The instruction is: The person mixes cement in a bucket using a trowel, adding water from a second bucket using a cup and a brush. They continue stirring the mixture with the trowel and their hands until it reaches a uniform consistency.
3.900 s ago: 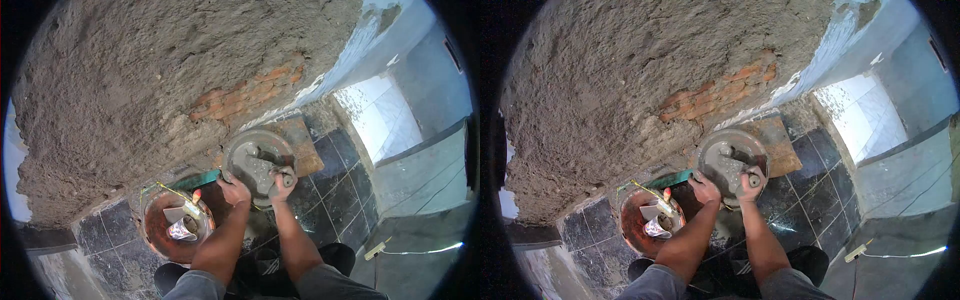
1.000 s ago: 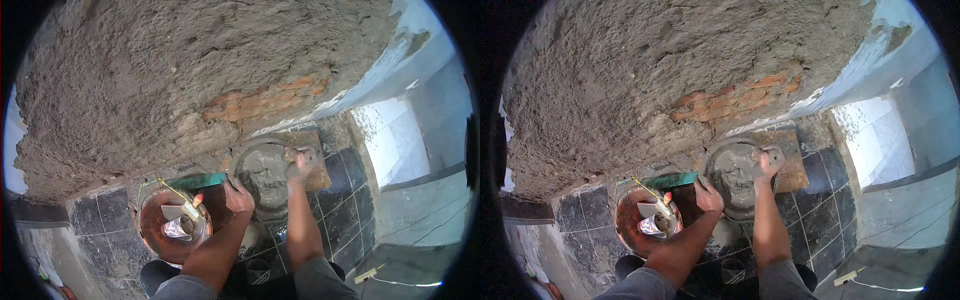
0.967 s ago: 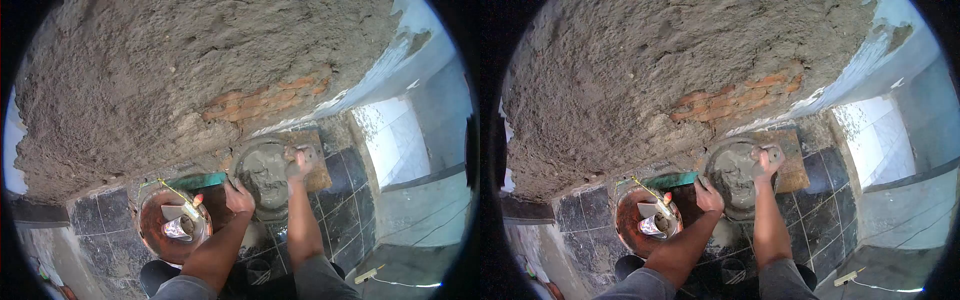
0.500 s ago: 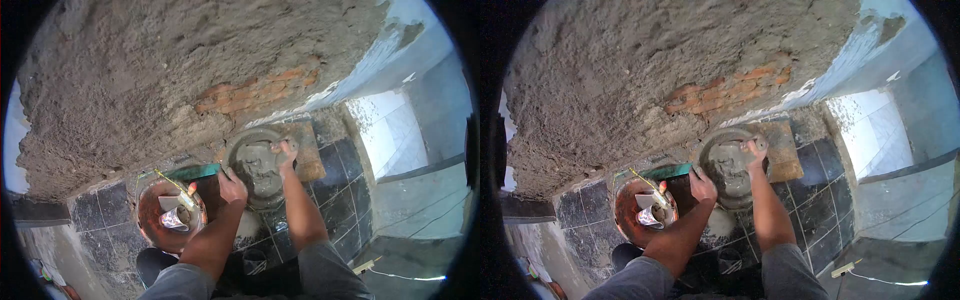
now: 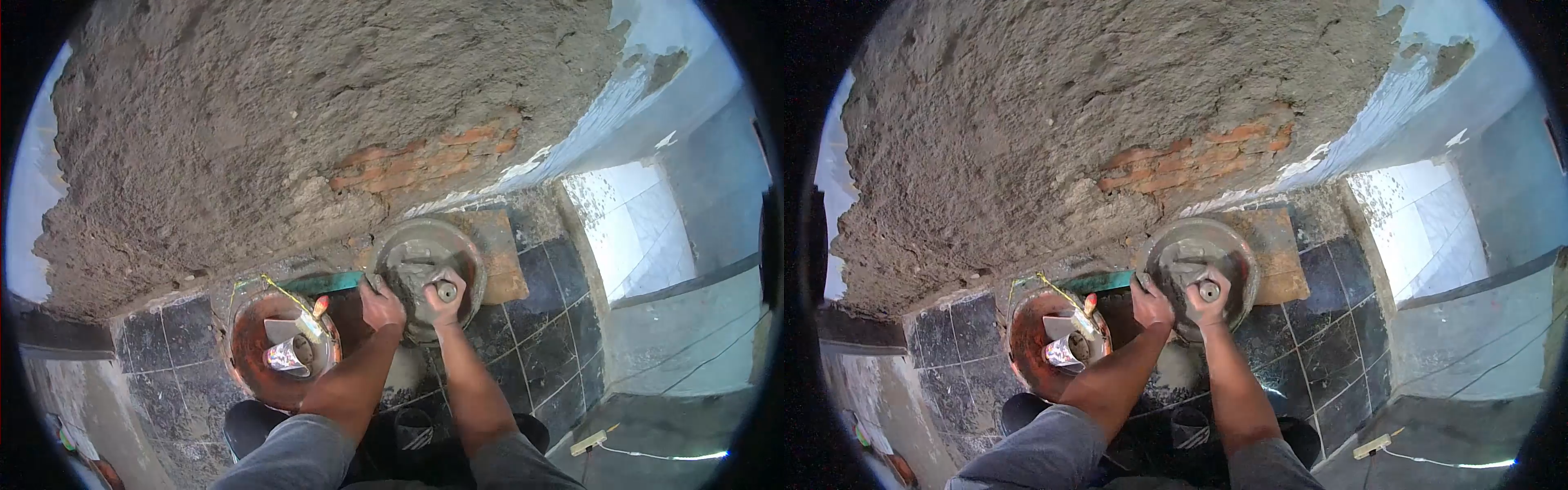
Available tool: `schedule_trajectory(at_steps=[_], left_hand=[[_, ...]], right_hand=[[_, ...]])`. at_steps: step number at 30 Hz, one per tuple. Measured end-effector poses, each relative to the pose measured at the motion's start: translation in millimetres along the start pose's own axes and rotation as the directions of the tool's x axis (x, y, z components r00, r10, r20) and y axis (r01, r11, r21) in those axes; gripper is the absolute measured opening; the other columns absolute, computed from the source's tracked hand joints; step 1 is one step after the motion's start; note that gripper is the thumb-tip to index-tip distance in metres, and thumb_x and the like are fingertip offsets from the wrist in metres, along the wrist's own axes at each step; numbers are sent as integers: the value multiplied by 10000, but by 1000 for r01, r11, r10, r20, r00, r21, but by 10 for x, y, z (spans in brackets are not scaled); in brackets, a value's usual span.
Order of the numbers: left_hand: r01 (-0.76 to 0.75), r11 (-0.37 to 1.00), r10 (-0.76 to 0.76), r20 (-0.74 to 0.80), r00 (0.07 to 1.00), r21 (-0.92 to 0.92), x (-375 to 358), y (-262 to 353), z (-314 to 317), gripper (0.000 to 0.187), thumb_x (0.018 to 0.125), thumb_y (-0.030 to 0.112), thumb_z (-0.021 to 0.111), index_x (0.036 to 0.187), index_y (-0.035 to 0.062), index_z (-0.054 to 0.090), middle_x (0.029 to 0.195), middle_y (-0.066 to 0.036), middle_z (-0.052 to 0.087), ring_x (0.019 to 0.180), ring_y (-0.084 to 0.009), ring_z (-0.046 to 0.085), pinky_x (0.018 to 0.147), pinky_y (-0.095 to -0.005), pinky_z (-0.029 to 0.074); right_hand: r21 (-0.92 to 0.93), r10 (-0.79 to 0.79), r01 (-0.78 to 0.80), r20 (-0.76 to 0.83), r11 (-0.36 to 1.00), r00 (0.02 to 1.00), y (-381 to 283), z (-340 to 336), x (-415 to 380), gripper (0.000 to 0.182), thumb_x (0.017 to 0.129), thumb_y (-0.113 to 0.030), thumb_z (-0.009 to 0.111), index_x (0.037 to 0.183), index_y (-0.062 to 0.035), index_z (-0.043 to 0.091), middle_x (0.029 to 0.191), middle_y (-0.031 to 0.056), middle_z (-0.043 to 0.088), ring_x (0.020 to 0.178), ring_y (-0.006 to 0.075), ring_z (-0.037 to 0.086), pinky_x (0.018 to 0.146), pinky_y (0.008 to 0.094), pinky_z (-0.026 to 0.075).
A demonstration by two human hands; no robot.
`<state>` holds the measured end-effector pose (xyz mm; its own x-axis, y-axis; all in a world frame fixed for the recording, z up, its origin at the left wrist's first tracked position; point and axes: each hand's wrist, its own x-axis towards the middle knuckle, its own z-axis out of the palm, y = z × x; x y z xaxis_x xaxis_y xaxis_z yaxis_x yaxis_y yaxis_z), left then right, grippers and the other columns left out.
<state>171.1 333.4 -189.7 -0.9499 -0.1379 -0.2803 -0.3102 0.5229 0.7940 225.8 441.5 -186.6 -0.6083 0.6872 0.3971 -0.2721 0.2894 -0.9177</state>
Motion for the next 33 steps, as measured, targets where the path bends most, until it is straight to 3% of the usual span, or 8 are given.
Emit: schedule_trajectory(at_steps=[3,16,19,21,26,28,30,33], left_hand=[[19,999,-18,31,999,-34,11,18,-33,535,1025,374,448,1457,58,428,1365,-241,569,1202,-443,561,999,-494,446],[13,998,-11,38,999,-68,18,-62,-31,599,1035,471,414,1444,35,445,1373,-248,560,1214,-455,547,1007,-502,431],[19,999,-18,37,999,-50,18,-43,-59,597,1032,477,416,1444,46,451,1374,-246,561,1216,-454,546,1017,-500,426],[24,999,-22,42,999,-48,9,-49,-51,591,1032,477,418,1446,57,452,1371,-243,563,1216,-453,547,1018,-498,427],[2,999,0,33,999,-48,75,-77,18,577,1015,428,467,1445,43,455,1397,-243,543,1209,-441,562,1000,-502,452],[-11,1000,11,25,1000,-23,77,-99,50,576,1006,407,487,1447,39,452,1397,-240,544,1212,-439,563,1000,-501,453],[-25,999,25,-1,1000,-24,81,-132,101,577,998,398,497,1448,40,450,1397,-239,545,1212,-439,564,1000,-502,453],[15,1000,-14,40,999,-26,80,-1,15,585,1013,384,488,1470,26,417,1394,-252,543,1235,-443,544,1025,-481,437]], right_hand=[[76,32,-24,-107,997,994,-239,88,-61,98,673,4,621,731,-29,549,747,33,583,705,134,559,650,287,451],[100,181,-185,45,978,982,-812,-138,-273,60,688,-2,578,739,-18,552,723,56,595,710,147,585,669,289,468],[90,169,-172,36,981,985,-773,-209,-193,81,710,8,561,789,-7,569,763,57,602,710,138,576,672,296,473],[47,92,-84,-220,995,971,-414,-356,-116,143,733,17,568,872,11,603,854,72,631,723,147,582,665,302,476],[294,199,-106,-307,950,931,-395,-141,414,380,751,27,618,1128,82,630,1117,154,667,742,213,613,618,320,484],[353,266,-121,-397,928,879,-174,-203,395,297,743,-21,638,1015,96,623,960,153,683,699,215,611,638,350,502],[97,63,-30,-351,995,934,-637,-156,469,265,736,-49,653,957,92,614,856,144,678,680,220,610,662,375,520],[275,-4,124,-401,953,916,-687,-174,528,174,713,-37,633,854,51,582,717,115,619,652,218,600,701,385,537]])
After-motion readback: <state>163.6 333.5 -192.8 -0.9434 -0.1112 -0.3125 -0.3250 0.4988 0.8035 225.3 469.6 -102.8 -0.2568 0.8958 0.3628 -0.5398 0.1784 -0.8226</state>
